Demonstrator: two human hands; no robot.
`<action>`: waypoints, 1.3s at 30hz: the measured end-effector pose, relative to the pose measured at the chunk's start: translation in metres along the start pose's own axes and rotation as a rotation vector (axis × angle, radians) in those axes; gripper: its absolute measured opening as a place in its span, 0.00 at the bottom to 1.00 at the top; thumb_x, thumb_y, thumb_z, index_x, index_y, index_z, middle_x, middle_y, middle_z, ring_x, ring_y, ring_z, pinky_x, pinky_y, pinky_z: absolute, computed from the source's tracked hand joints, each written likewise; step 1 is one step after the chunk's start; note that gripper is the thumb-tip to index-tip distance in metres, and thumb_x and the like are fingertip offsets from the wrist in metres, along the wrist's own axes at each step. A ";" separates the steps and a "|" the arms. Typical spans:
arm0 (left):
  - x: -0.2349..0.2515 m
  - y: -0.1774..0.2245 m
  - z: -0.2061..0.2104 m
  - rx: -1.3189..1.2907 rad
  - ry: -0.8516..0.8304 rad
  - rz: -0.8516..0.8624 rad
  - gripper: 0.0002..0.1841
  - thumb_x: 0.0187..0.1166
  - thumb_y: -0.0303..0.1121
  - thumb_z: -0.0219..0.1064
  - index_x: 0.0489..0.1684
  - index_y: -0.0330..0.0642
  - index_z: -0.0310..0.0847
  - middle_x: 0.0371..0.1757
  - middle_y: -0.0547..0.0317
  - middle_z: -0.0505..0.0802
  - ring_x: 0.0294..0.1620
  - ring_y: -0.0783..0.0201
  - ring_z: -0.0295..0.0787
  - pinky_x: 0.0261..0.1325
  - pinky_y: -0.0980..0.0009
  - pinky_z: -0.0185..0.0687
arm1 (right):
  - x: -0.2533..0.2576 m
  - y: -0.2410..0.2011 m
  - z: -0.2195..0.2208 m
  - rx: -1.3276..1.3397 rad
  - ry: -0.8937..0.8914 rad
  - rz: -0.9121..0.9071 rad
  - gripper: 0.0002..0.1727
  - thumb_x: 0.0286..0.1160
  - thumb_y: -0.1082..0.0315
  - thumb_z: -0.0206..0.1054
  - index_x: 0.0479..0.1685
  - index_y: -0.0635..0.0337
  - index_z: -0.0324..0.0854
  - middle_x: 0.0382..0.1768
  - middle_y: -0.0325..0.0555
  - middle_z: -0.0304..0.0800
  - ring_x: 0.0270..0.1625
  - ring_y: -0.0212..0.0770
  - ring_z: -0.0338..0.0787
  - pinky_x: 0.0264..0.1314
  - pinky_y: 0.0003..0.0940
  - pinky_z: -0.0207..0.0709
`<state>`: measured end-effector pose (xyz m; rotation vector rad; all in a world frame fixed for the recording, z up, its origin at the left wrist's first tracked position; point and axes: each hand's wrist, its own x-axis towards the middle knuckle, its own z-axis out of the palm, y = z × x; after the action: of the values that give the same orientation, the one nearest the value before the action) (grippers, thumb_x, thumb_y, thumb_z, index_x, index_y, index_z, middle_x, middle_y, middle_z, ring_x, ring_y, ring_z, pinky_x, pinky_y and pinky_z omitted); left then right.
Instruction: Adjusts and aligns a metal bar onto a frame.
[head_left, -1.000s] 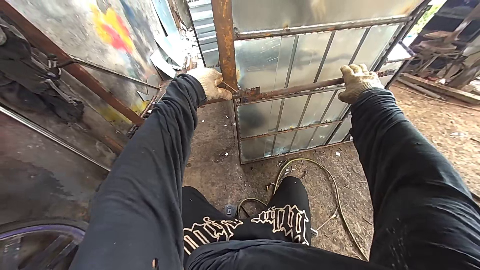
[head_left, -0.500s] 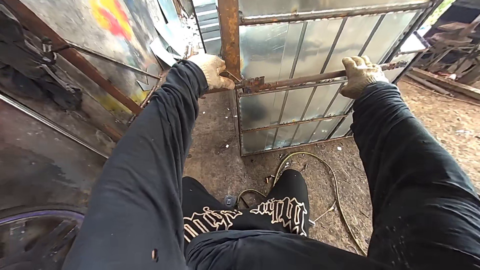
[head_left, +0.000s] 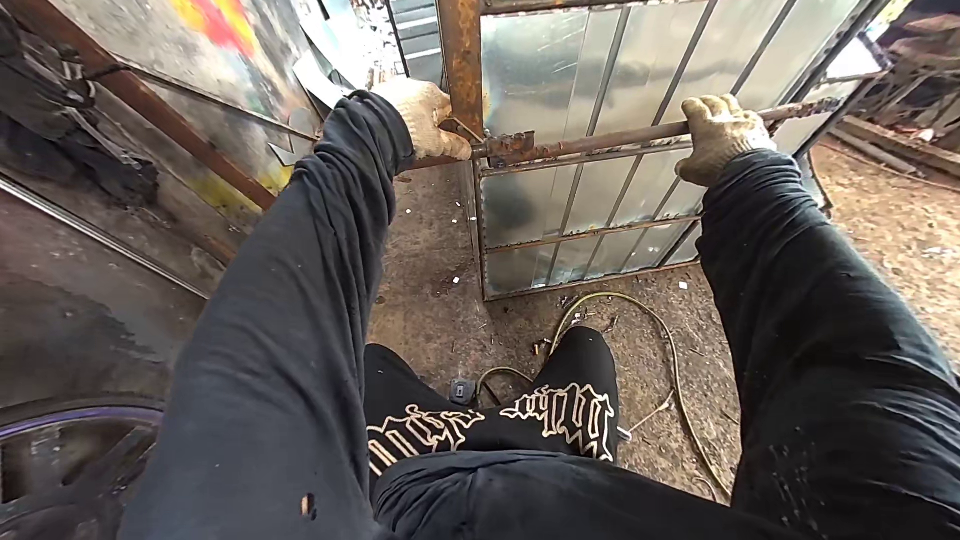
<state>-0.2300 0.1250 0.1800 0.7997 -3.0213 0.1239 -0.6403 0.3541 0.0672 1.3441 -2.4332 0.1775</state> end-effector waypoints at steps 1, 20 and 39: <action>0.002 -0.002 0.000 0.001 0.006 -0.005 0.31 0.76 0.64 0.68 0.51 0.41 0.88 0.47 0.42 0.93 0.55 0.41 0.90 0.60 0.32 0.79 | 0.000 0.000 0.000 0.003 0.007 -0.006 0.56 0.43 0.67 0.86 0.86 0.57 0.64 0.84 0.62 0.69 0.85 0.71 0.68 0.69 0.78 0.69; 0.008 -0.005 0.001 0.041 -0.012 -0.012 0.32 0.75 0.67 0.67 0.52 0.43 0.88 0.48 0.45 0.93 0.55 0.43 0.91 0.59 0.33 0.80 | -0.004 -0.005 -0.002 0.022 0.036 0.001 0.52 0.45 0.68 0.85 0.84 0.57 0.67 0.82 0.61 0.73 0.83 0.69 0.71 0.71 0.74 0.69; -0.148 -0.052 0.196 -0.514 -0.444 -0.576 0.20 0.80 0.42 0.72 0.55 0.32 0.85 0.38 0.36 0.91 0.35 0.42 0.89 0.46 0.38 0.86 | -0.003 -0.012 -0.014 0.060 -0.086 0.066 0.51 0.46 0.68 0.84 0.84 0.57 0.67 0.79 0.70 0.71 0.82 0.77 0.68 0.67 0.85 0.65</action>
<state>-0.0746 0.1369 -0.0169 1.7336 -2.7792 -0.8941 -0.6253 0.3540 0.0783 1.3233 -2.5646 0.2152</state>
